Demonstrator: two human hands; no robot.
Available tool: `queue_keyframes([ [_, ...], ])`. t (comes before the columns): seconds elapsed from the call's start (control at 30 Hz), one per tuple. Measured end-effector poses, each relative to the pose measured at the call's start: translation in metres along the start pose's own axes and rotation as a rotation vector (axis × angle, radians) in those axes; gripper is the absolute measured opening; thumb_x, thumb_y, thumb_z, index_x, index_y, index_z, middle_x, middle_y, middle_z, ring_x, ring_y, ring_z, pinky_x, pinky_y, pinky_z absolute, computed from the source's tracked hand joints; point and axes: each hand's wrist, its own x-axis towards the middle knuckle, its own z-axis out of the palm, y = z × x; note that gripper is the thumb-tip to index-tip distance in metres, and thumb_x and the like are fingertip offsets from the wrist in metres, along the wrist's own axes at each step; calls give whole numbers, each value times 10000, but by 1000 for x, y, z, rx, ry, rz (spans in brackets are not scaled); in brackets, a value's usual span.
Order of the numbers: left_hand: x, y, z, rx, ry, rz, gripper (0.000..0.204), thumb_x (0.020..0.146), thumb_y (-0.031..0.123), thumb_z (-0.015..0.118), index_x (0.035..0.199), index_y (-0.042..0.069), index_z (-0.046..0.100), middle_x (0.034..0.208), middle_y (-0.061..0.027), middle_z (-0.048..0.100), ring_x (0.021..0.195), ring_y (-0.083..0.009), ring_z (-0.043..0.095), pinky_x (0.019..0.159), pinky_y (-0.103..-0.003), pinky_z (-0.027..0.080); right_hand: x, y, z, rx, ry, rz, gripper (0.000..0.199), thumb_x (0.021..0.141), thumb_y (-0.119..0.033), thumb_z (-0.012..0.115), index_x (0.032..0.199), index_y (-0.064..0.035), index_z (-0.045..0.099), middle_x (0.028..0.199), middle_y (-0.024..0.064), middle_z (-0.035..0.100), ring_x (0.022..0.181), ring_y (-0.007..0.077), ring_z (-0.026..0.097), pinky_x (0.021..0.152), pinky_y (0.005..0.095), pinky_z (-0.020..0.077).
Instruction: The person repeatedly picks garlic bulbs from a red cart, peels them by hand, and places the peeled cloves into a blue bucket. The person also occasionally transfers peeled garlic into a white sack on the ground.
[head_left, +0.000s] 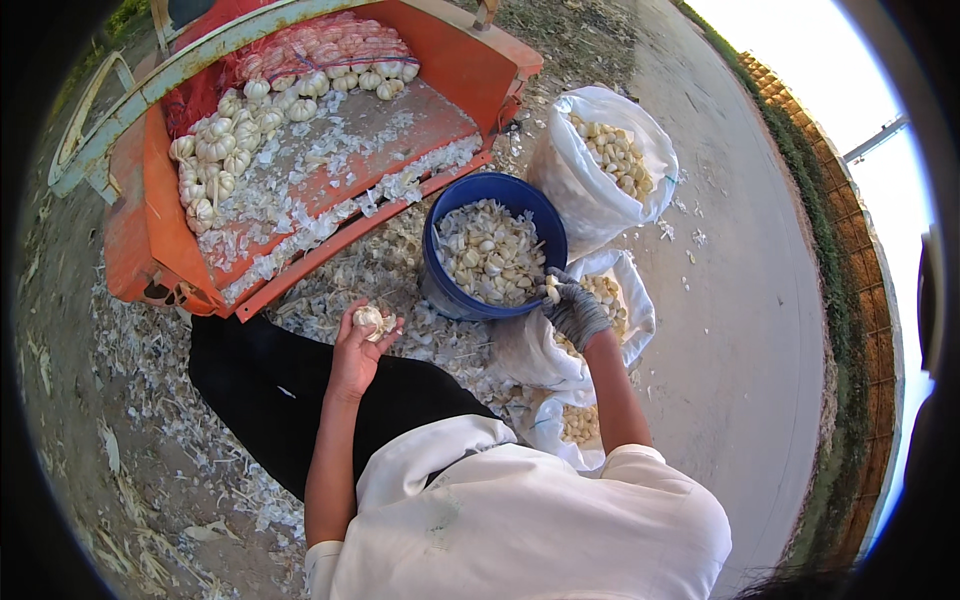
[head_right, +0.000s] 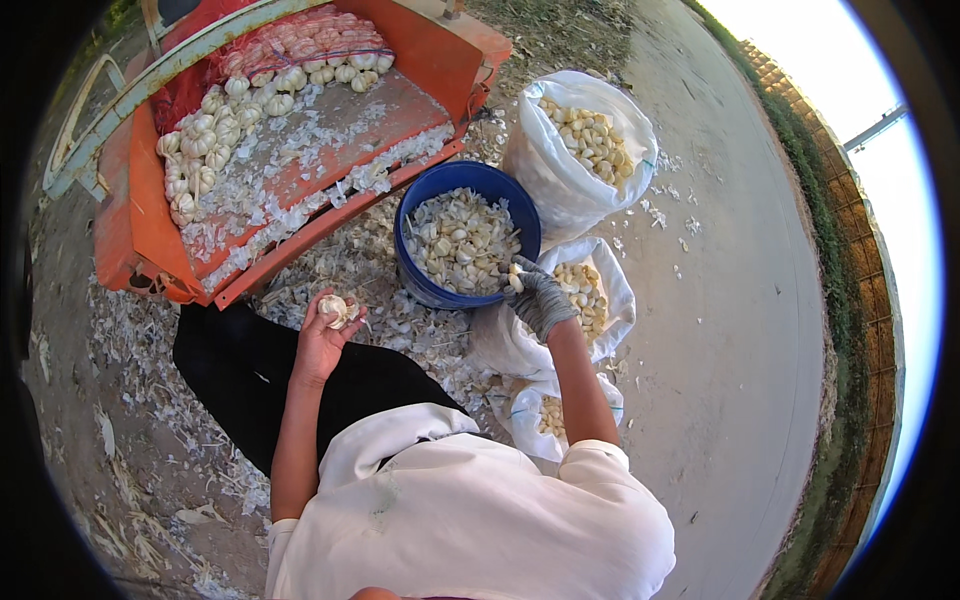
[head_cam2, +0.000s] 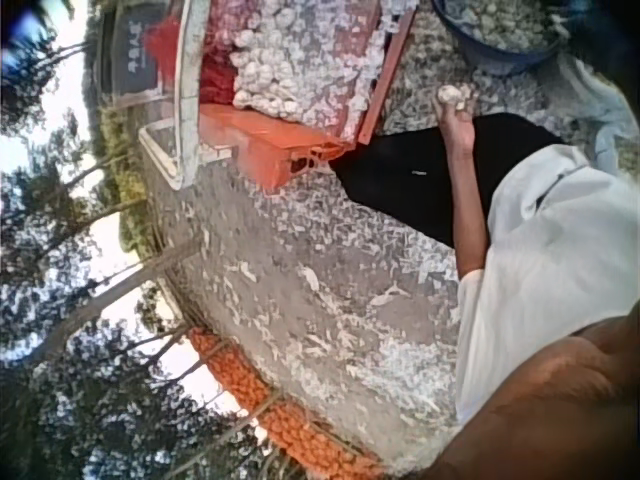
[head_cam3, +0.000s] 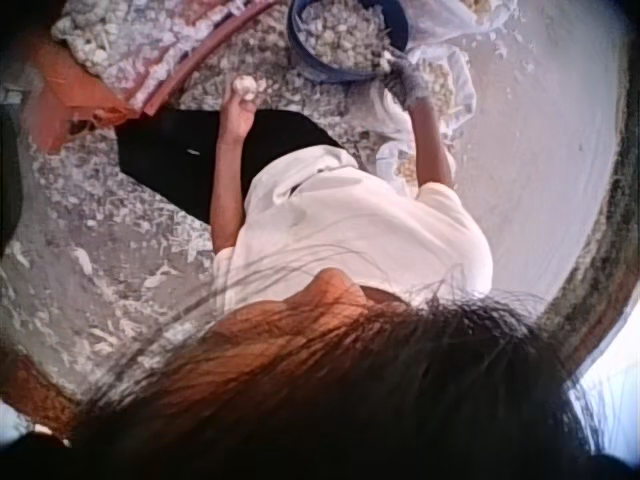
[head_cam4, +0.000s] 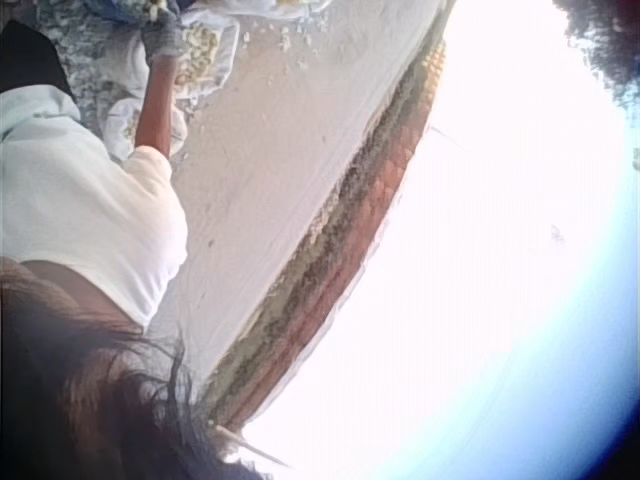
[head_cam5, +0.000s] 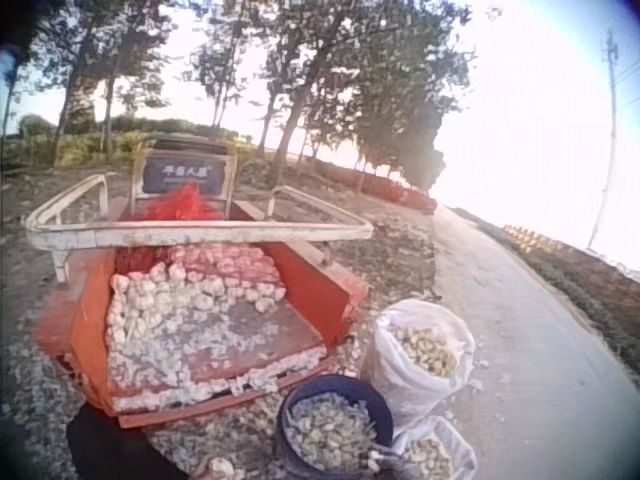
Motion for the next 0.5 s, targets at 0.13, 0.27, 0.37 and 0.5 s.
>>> queue_keyframes([
  [0.13, 5, -1, -5, 25, 6, 11, 391, 820, 30, 428, 1204, 72, 366, 1096, -187, 513, 1022, -387, 534, 875, -447, 465, 38, -84, 29, 127, -15, -259, 227, 867, 7, 427, 1085, 66, 450, 956, 219, 576, 784, 261, 608, 613, 304, 548],
  [0.27, 5, -4, -5, 107, -12, -3, 376, 828, 45, 433, 1197, 75, 367, 1075, -188, 520, 950, -363, 569, 822, -429, 490, 64, -158, 21, 71, 73, -579, 194, 827, 30, 484, 1019, 7, 502, 919, 144, 595, 780, 235, 610, 611, 304, 544],
  [0.37, 8, -9, -7, 119, -52, -28, 407, 828, 66, 455, 1222, 81, 354, 1082, -185, 523, 875, -318, 597, 761, -392, 502, 28, -128, -21, -355, 236, -561, 288, 813, 41, 469, 1092, -23, 506, 972, 134, 598, 799, 238, 609, 599, 307, 535],
  [0.5, 7, -7, -6, 162, -149, -103, 487, 822, 55, 466, 1282, 87, 308, 1123, -199, 511, 907, -311, 592, 787, -377, 496, 15, -61, -124, -1429, 513, -423, 271, 789, -64, 554, 1059, -73, 578, 1031, 131, 608, 913, 268, 599, 730, 362, 495],
])
